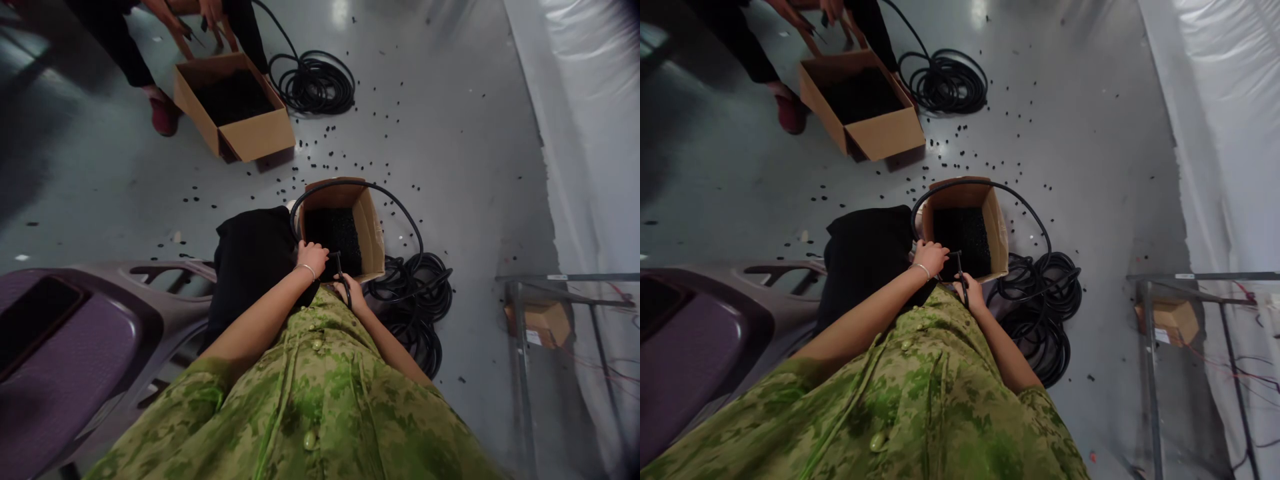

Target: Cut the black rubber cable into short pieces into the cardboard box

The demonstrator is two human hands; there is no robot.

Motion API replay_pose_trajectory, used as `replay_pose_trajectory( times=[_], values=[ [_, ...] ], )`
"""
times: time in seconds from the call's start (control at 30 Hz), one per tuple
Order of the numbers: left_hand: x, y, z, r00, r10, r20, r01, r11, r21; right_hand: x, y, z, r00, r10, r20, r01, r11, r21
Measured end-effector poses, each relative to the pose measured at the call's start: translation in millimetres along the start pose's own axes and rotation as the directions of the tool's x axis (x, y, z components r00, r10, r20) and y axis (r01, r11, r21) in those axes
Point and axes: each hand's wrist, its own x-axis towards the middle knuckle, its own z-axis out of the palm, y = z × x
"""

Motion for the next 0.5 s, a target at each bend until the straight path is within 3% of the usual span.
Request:
replay_pose_trajectory(
  times=[0.5],
  values=[
    [2, -3, -5.3, 0.998, -0.011, 0.059, 0.008, 0.999, 0.048, 14, 15, 7, 0.995, -0.098, -0.036, 0.089, 0.973, -0.212]
  ],
)
